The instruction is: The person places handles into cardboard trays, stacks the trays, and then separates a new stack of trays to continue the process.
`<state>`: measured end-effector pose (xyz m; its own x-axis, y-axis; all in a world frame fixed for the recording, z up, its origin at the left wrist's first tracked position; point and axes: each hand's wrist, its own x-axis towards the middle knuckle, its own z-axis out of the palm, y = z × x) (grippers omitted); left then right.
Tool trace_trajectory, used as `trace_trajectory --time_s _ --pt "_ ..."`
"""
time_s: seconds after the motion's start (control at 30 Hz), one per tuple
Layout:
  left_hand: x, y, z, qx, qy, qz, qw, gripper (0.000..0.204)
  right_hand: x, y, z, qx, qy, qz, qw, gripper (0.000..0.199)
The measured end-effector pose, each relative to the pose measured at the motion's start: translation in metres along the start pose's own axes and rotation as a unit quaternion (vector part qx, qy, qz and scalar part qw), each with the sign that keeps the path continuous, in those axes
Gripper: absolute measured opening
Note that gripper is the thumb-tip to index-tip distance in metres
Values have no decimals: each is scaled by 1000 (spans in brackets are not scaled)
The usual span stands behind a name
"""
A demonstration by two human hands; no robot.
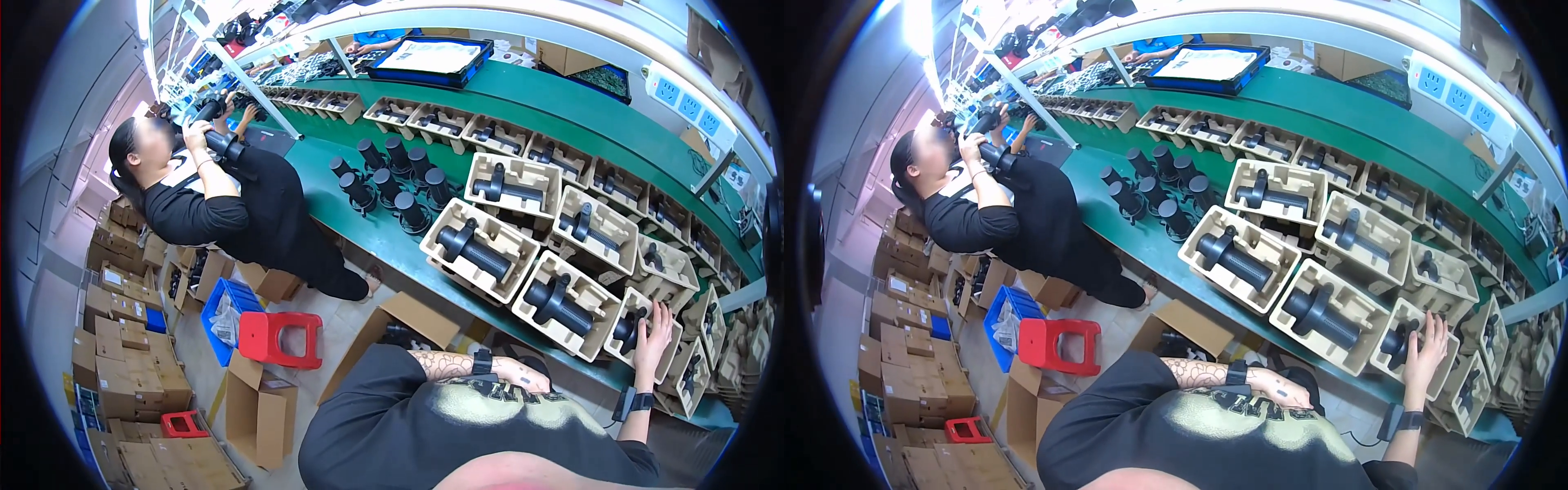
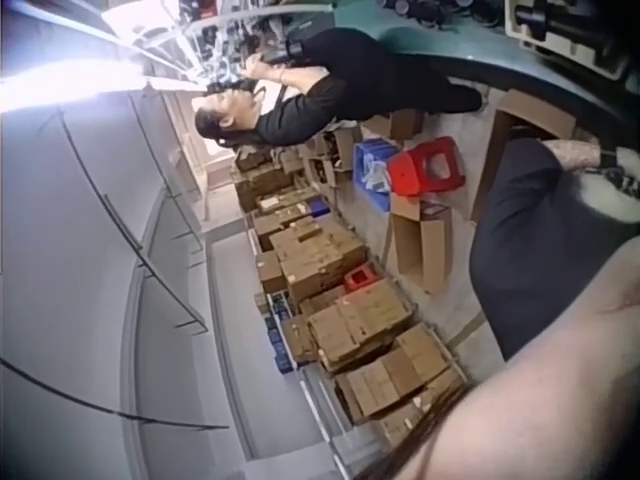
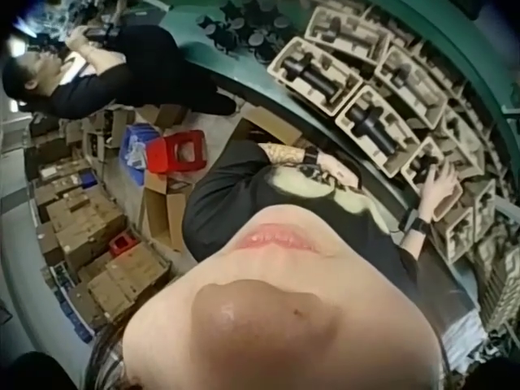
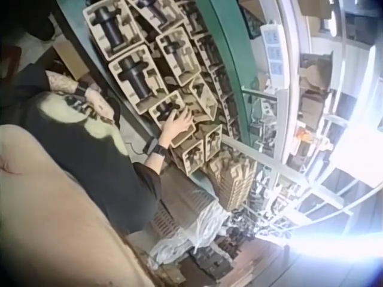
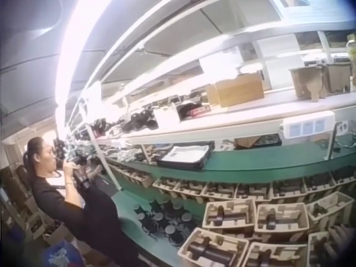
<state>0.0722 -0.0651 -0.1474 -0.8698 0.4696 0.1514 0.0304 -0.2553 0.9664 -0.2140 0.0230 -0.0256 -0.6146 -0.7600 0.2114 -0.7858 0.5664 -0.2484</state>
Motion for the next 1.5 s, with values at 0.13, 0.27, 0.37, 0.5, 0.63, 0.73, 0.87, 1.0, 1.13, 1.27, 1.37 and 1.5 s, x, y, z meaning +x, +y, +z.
trace_trajectory --time_s 0.13,0.27,0.37,0.5,0.63,0.73,0.87,1.0,1.13,1.27,1.37,1.5 --pt "-2 -1 5 -105 17 -31 994 14 -1 5 3 4 2 3 1000 51" --pt "-4 -2 3 -91 8 -37 995 18 -3 0 1 7 3 12 1000 51" --pt "-2 1 2 -36 -19 -19 999 29 -3 2 1 6 7 10 1000 51" --pt "3 -7 2 -17 -11 50 999 25 -4 1 0 7 13 0 1000 51" --pt "2 1 2 4 5 25 1000 22 -4 0 0 4 10 8 1000 50" --pt "3 -4 -3 47 5 55 997 29 -2 1 1 4 13 8 1000 50" --pt "6 -16 -7 40 26 26 999 37 0 -2 1 9 10 7 1000 50" --pt "-4 81 -5 57 104 -171 978 43 -2 -1 1 15 19 6 1000 50" --pt "-20 150 -6 180 239 -58 952 43 -7 -6 -2 24 38 0 999 49" --pt "-43 205 -36 410 403 47 817 33 -10 4 -1 23 46 -13 999 48" --pt "-71 223 -63 482 608 -46 629 20 -6 -1 -2 12 40 4 999 48" --pt "-95 179 -104 537 643 -77 540 16 -4 -5 -4 18 40 -4 999 48"
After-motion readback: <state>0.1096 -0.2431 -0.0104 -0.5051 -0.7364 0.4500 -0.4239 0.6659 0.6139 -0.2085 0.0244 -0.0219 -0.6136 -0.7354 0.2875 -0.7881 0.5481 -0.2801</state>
